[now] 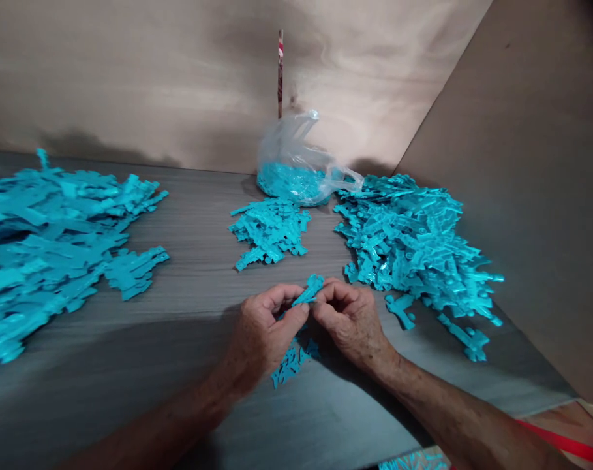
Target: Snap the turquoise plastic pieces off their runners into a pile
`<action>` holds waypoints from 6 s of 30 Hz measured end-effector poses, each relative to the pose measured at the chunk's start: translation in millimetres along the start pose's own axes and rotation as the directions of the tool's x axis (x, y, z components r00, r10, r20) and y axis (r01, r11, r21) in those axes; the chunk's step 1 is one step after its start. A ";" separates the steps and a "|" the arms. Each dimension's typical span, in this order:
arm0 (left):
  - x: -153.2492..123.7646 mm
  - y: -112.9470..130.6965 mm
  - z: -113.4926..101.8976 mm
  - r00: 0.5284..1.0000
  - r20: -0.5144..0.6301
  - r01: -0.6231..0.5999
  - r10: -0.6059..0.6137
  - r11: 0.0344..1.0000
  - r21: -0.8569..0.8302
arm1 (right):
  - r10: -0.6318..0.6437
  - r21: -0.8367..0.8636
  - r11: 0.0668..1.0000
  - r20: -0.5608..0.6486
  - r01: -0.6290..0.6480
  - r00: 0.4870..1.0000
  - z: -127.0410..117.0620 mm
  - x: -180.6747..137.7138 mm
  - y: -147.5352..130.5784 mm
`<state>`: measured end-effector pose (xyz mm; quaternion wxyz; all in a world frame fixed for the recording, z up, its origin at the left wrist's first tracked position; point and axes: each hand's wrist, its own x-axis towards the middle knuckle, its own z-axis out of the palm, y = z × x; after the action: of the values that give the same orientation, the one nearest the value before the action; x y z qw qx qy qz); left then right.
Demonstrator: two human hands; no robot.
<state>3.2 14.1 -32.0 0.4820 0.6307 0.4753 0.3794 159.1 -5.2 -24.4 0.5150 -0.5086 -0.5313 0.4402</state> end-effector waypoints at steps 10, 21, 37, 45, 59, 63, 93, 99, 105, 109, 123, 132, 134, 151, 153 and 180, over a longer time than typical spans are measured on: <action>0.8 2.5 -3.4 0.999 -0.040 0.028 -0.023 0.993 0.113 | -0.116 -0.127 0.985 0.014 0.117 0.993 -0.1 -1.7 -0.2; -2.6 12.6 -3.6 0.987 -0.117 -0.075 0.106 0.967 0.243 | -0.482 -0.370 0.817 -0.015 0.443 0.876 -1.2 -7.9 0.0; -7.0 28.0 -7.5 0.934 -0.106 -0.290 0.341 0.898 0.330 | -0.627 -0.384 0.708 0.045 0.593 0.778 -7.7 -6.0 -7.1; -3.0 20.7 -10.3 0.988 -0.047 -0.126 0.144 0.953 0.275 | -0.320 -0.273 0.912 -0.014 0.304 0.947 -4.8 -7.5 -9.2; -2.9 21.2 -10.8 0.991 -0.001 -0.131 0.137 0.950 0.284 | -0.230 -0.279 0.939 -0.067 0.203 0.971 -5.1 -8.0 -10.7; -5.6 21.7 -11.8 0.986 0.002 -0.159 0.165 0.946 0.281 | -0.211 -0.232 0.953 -0.043 0.196 0.976 -8.1 -8.2 -10.3; -11.5 26.9 -12.0 0.980 -0.008 -0.193 0.199 0.959 0.205 | -0.554 -0.364 0.756 0.086 0.544 0.828 -13.1 -5.8 -18.9; -10.0 30.2 -11.8 0.973 -0.004 -0.223 0.232 0.940 0.257 | -0.532 -0.324 0.789 0.065 0.522 0.844 -12.6 -6.3 -19.6; -10.1 30.3 -11.6 0.973 -0.019 -0.214 0.228 0.937 0.276 | -0.528 -0.345 0.784 0.066 0.516 0.847 -12.4 -6.8 -20.6; -8.9 31.3 -11.3 0.961 -0.006 -0.265 0.278 0.921 0.286 | -0.527 -0.353 0.784 0.056 0.510 0.848 -11.8 -6.5 -20.2; -9.4 30.4 -11.2 0.934 -0.012 -0.340 0.357 0.897 0.283 | -0.521 -0.329 0.799 0.040 0.504 0.852 -9.3 -7.8 -19.2; -7.5 26.8 -8.4 0.928 -0.075 -0.330 0.365 0.898 0.290 | -0.729 -0.474 0.575 0.073 0.667 0.681 -11.2 -5.9 -11.9; -8.4 25.8 -8.1 0.942 -0.097 -0.280 0.320 0.914 0.295 | -0.761 -0.512 0.487 0.147 0.707 0.631 -14.3 -6.0 -10.3; -10.3 34.5 -9.4 0.990 0.013 -0.138 0.138 0.975 0.174 | -0.707 -0.458 0.596 0.091 0.660 0.702 -7.8 -6.5 -9.0; -9.9 37.9 -10.9 0.990 0.035 -0.144 0.139 0.973 0.182 | -0.686 -0.446 0.622 0.088 0.644 0.722 -9.3 -7.2 -9.4; -14.4 29.3 -15.5 0.932 0.121 -0.358 0.341 0.826 0.435 | -0.731 -0.497 0.533 0.137 0.685 0.669 -12.8 -5.4 -12.0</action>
<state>-8.3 1.5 -0.1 0.2543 0.8082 0.4172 0.3287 170.4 -12.4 -12.0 0.5175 -0.3849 -0.7641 0.0140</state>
